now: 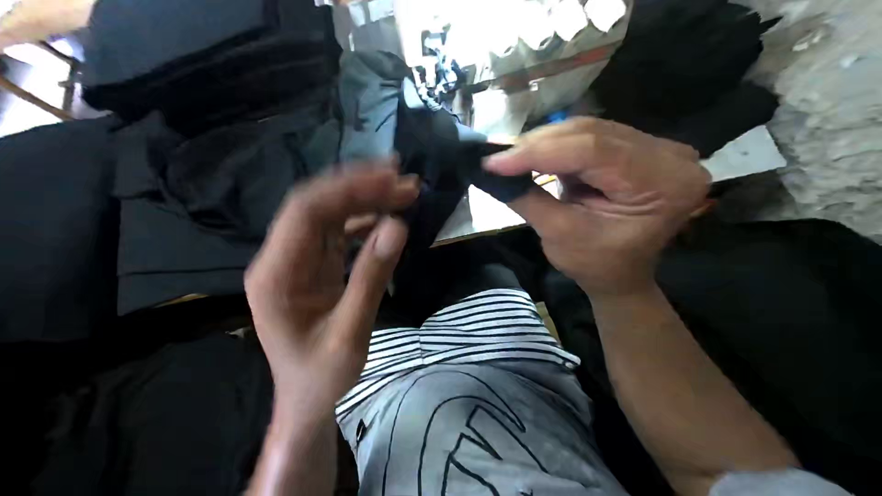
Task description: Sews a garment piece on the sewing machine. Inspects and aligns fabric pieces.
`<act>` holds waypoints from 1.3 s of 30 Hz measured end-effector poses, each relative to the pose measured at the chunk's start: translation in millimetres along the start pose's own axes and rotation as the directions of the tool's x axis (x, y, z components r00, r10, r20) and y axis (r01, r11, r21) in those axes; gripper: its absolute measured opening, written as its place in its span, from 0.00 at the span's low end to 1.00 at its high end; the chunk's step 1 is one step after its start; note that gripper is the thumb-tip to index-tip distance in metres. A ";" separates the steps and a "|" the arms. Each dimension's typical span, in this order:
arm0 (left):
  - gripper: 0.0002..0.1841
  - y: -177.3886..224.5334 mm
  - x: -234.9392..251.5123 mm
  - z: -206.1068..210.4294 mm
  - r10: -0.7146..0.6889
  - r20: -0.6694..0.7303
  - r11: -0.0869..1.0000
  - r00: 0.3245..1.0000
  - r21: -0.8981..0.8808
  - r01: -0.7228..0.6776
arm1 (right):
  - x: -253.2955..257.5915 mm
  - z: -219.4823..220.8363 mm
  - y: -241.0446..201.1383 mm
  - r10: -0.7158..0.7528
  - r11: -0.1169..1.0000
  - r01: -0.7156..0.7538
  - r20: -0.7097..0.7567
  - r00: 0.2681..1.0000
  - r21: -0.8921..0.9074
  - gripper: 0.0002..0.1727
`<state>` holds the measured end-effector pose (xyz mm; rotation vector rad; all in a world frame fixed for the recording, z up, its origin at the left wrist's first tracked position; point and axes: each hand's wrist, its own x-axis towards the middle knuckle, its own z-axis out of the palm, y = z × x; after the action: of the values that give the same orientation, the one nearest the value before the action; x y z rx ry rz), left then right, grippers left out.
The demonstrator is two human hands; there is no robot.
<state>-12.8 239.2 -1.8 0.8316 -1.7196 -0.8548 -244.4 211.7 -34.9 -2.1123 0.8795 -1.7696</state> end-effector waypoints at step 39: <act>0.24 -66.7 9.3 67.9 -0.683 0.015 0.546 0.730 -0.654 0.524 | -68.7 18.0 -38.5 0.558 0.758 -0.486 0.046 0.829 -0.434 0.17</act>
<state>-71.1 207.8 -70.8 1.0232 -0.7784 -1.6165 -221.8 279.1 -73.3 -1.9133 1.7089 -1.1614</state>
